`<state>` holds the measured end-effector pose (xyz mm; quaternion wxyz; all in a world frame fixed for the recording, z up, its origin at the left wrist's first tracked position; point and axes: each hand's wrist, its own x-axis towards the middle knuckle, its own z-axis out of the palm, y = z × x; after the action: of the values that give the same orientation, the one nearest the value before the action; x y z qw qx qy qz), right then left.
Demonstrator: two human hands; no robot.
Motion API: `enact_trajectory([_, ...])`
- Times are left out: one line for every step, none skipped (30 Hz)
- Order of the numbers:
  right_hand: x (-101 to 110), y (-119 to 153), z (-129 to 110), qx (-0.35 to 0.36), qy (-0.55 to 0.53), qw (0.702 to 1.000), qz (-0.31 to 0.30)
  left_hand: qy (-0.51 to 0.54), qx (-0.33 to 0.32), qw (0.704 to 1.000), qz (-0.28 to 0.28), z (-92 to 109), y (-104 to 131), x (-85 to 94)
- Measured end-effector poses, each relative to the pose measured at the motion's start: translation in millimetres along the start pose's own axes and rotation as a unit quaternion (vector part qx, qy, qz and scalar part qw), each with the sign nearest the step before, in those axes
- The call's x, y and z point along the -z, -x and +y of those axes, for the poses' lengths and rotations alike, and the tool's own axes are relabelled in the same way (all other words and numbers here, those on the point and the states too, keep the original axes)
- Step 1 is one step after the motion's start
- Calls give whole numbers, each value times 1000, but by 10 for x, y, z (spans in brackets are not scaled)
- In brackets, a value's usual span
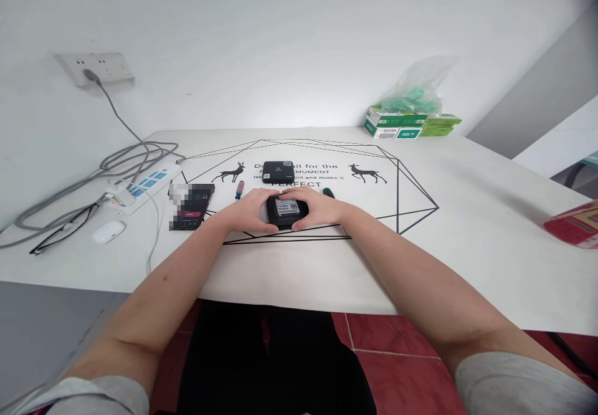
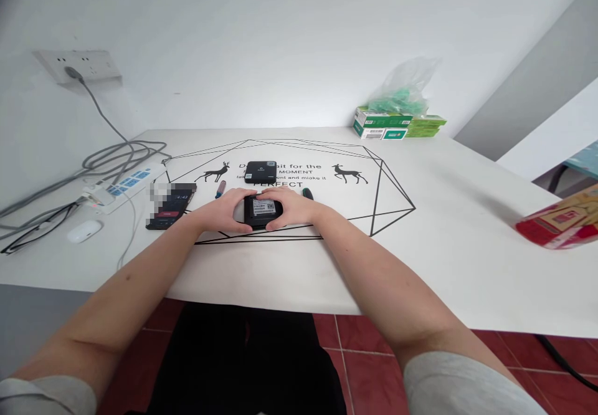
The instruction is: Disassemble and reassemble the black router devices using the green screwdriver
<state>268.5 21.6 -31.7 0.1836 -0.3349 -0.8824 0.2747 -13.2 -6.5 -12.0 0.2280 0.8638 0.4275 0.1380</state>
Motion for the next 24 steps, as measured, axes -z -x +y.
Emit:
enact_trajectory([0, -1, 5, -3, -1, 1000, 0, 1, -5, 1000, 0, 1, 2, 0])
enact_trajectory([0, -1, 11, -5, -2, 1000, -2, 0, -8, 1000, -1, 2, 3, 0])
enact_trajectory([2, 0, 18, -6, -2, 1000, -3, -3, -9, 1000, -5, 3, 3, 0])
enact_trajectory([4, 1, 25, -7, -2, 1000, -3, -7, -8, 1000, -9, 4, 2, 0])
enact_trajectory([7, 4, 30, -8, -2, 1000, -5, -10, -5, 1000, -14, 4, 0, 0])
enact_trajectory([10, 7, 34, -9, -1, 1000, -6, -12, -2, 1000, -18, 3, -3, 0])
enact_trajectory([14, 11, 35, -10, 0, 1000, -7, -12, 1, 1000, -20, 1, -6, -1])
enact_trajectory([16, 14, 34, -12, 1, 1000, -8, -12, 3, 1000, -22, -2, -9, -2])
enact_trajectory([18, 18, 32, -13, 2, 1000, -9, -12, 4, 1000, -24, -7, -12, -5])
enact_trajectory([18, 21, 30, -15, 2, 1000, -11, -14, 3, 1000, -27, -13, -15, -9])
enact_trajectory([17, 24, 28, -17, 2, 1000, -12, -18, -1, 999, -30, -20, -18, -14])
enact_trajectory([16, 25, 29, -19, 2, 1000, -13, -22, -5, 999, -33, -28, -21, -20])
enact_trajectory([14, 26, 33, -22, 2, 1000, -13, -26, -10, 999, -37, -36, -23, -27])
enact_trajectory([12, 27, 40, -24, 0, 1000, -13, -29, -13, 999, -41, -43, -26, -34])
enact_trajectory([11, 26, 52, -26, -1, 1000, -13, -30, -15, 998, -43, -48, -29, -40])
enact_trajectory([11, 24, 67, -26, -5, 1000, -14, -31, -15, 998, -45, -50, -32, -45])
enact_trajectory([13, 22, 82, -26, -9, 1000, -15, -32, -12, 998, -47, -47, -34, -48])
enact_trajectory([15, 18, 97, -25, -13, 999, -18, -33, -8, 998, -49, -39, -35, -49])
enact_trajectory([17, 14, 109, -25, -18, 999, -22, -35, -2, 998, -52, -28, -36, -47])
enact_trajectory([18, 9, 118, -28, -22, 999, -25, -37, 5, 998, -56, -12, -37, -44])
enact_trajectory([19, 4, 121, -31, -26, 999, -26, -41, 13, 997, -61, 6, -37, -40])
enact_trajectory([19, 0, 120, -34, -28, 999, -26, -43, 20, 997, -64, 24, -36, -35])
enact_trajectory([19, -3, 116, -37, -29, 999, -25, -46, 25, 996, -66, 43, -34, -31])
enact_trajectory([19, -5, 109, -40, -30, 998, -24, -48, 29, 996, -67, 60, -33, -27])
